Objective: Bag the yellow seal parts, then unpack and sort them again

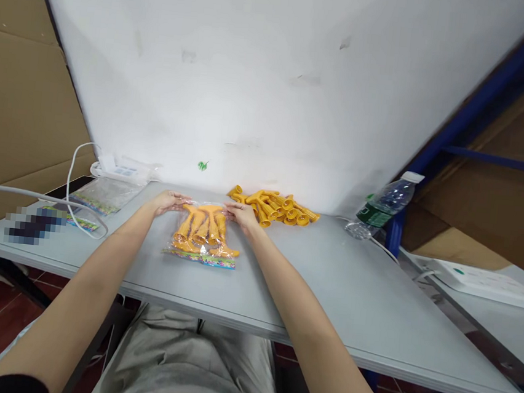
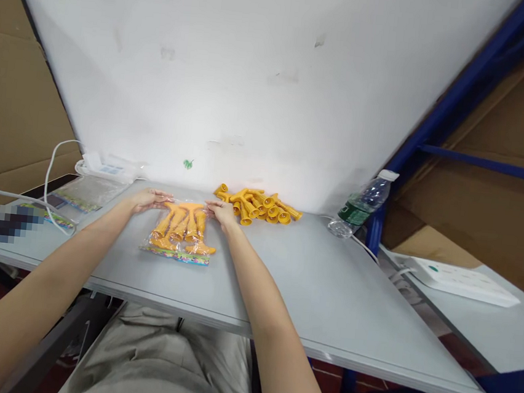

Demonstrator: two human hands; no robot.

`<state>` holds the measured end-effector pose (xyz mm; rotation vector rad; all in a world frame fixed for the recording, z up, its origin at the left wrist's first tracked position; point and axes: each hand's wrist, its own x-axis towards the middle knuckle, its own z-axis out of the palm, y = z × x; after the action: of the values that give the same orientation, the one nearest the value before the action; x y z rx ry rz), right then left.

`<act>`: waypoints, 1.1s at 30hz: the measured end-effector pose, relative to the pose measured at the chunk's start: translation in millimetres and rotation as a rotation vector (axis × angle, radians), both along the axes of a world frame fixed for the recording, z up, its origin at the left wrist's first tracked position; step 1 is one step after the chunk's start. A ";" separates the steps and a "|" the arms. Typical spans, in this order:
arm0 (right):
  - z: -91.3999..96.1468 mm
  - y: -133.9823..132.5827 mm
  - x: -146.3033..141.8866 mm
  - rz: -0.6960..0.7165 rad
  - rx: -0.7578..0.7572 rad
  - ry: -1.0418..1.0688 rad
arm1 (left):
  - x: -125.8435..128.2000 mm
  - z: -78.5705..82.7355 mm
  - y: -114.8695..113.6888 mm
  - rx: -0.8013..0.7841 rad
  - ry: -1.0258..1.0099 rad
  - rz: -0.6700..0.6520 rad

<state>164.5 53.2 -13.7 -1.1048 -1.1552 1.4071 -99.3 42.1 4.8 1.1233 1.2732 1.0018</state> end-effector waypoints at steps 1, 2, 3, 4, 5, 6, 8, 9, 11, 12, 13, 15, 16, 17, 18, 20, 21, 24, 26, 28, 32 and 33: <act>1.4 0.6 0.9 0.007 0.001 -0.010 | -0.3 0.9 0.0 0.004 0.004 0.011; 2.5 1.0 1.9 0.017 0.005 -0.022 | -0.3 1.5 0.1 0.009 0.016 0.024; 3.5 1.4 2.9 0.029 0.017 -0.038 | 0.0 1.7 0.3 0.017 0.037 0.038; 4.3 1.8 4.1 0.048 0.038 -0.062 | 0.6 1.6 0.7 0.030 0.065 0.050; 5.0 2.2 5.3 0.076 0.068 -0.097 | 1.5 1.3 1.0 0.049 0.098 0.057; 5.7 2.6 6.5 0.114 0.106 -0.147 | 2.6 0.7 1.2 0.073 0.134 0.061; 7.7 3.7 8.7 0.196 0.195 -0.284 | 5.3 -1.1 1.4 0.135 0.196 0.058; 9.3 4.4 9.6 0.233 0.239 -0.363 | 6.8 -2.1 1.3 0.166 0.219 0.055; 14.0 6.1 11.1 0.285 0.308 -0.522 | 9.3 -4.5 1.2 0.220 0.246 0.059; 17.0 6.9 11.5 0.303 0.332 -0.595 | 10.3 -5.7 1.2 0.245 0.251 0.065; 20.4 7.6 11.6 0.321 0.346 -0.658 | 11.1 -6.9 1.3 0.268 0.252 0.074; 27.9 8.7 11.1 0.350 0.347 -0.750 | 12.0 -8.9 2.3 0.315 0.248 0.091; 31.9 8.9 10.3 0.364 0.342 -0.794 | 12.1 -9.5 3.1 0.341 0.241 0.095; 35.9 9.0 9.2 0.379 0.338 -0.845 | 12.2 -9.7 4.1 0.368 0.228 0.093; 39.9 8.8 7.6 0.387 0.339 -0.904 | 12.1 -9.5 5.1 0.397 0.210 0.087; 47.8 8.4 3.1 0.371 0.360 -1.024 | 12.0 -7.8 7.0 0.458 0.166 0.066; 51.6 8.3 0.1 0.356 0.378 -1.058 | 12.1 -6.3 7.6 0.486 0.149 0.055; 62.3 9.1 -10.0 0.379 0.372 -1.003 | 12.8 0.7 7.3 0.559 0.128 0.027; 68.6 10.6 -16.4 0.471 0.305 -0.944 | 13.9 6.5 5.4 0.594 0.124 0.012; 73.7 11.9 -21.1 0.559 0.235 -0.935 | 15.6 12.3 2.6 0.612 0.122 -0.005; 79.4 7.9 -25.6 0.682 0.041 -0.842 | 21.8 22.6 -3.4 0.579 0.113 0.017; 79.7 5.2 -26.1 0.705 -0.031 -0.773 | 23.8 24.8 -4.9 0.561 0.106 0.035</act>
<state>138.4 58.4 66.0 -1.3879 -2.2450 1.5391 -75.5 37.2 29.5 1.5997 1.1240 1.3902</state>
